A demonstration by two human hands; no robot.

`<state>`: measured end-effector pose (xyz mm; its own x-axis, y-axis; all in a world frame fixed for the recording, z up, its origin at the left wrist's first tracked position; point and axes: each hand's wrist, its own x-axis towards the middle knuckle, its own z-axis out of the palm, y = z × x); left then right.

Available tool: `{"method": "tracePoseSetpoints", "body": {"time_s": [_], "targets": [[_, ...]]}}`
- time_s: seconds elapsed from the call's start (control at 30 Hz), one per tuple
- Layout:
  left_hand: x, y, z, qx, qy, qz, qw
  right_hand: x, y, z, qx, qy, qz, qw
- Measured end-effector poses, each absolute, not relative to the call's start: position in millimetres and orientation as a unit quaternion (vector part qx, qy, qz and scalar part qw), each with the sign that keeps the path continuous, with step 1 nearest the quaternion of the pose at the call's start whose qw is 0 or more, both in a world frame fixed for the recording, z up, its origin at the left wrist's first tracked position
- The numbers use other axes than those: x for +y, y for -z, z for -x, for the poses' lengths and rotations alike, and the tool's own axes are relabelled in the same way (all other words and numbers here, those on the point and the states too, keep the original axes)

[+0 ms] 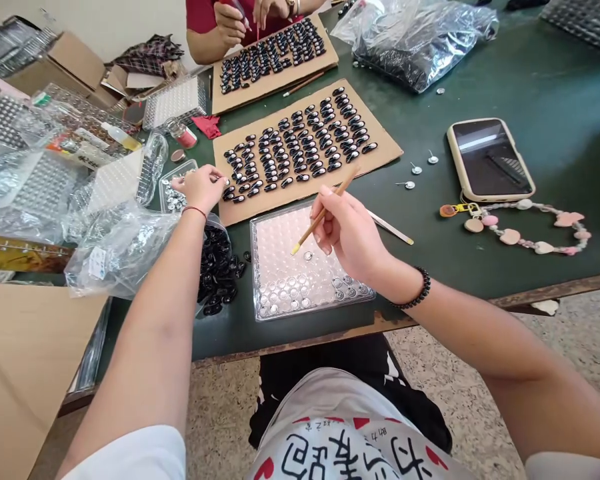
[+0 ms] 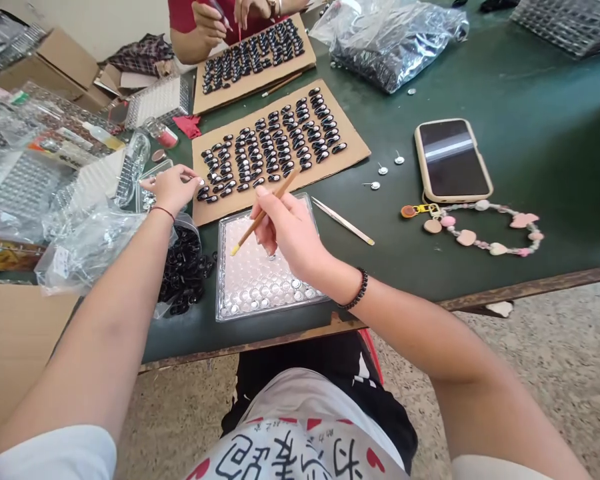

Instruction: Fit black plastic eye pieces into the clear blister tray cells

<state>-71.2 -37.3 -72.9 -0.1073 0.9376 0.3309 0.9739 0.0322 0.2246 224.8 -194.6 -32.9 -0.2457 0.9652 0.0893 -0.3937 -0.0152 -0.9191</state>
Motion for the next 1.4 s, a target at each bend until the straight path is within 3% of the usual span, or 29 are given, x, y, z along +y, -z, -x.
{"method": "tracePoseSetpoints", "body": {"time_s": [0.37, 0.6, 0.77, 0.9, 1.27, 1.4], "targets": [[-36.1, 81.2, 67.1, -0.713, 0.183, 0.67, 0.095, -191.0, 36.8, -224.6, -0.441, -0.641, 0.312, 0.546], [-88.2, 63.2, 20.0, -0.667, 0.249, 0.701, 0.04, -188.7, 42.3, -224.4, -0.529, -0.599, 0.307, 0.517], [-168.7, 48.0, -25.6, -0.559, 0.257, 0.789, 0.007, -196.6, 44.0, -224.7, -0.775, -0.364, 0.352, 0.378], [-195.4, 54.5, -34.5, -0.539, 0.286, 0.791, -0.036, -193.5, 54.6, -224.9, -0.821, -0.241, 0.401, 0.326], [-197.7, 65.9, -31.7, -0.514, 0.35, 0.769, -0.146, -191.2, 63.2, -224.7, -0.792, -0.221, 0.371, 0.431], [-200.9, 64.7, -33.1, -0.478, 0.337, 0.763, -0.277, -194.9, 62.5, -224.1, -0.763, -0.266, 0.359, 0.467]]}}
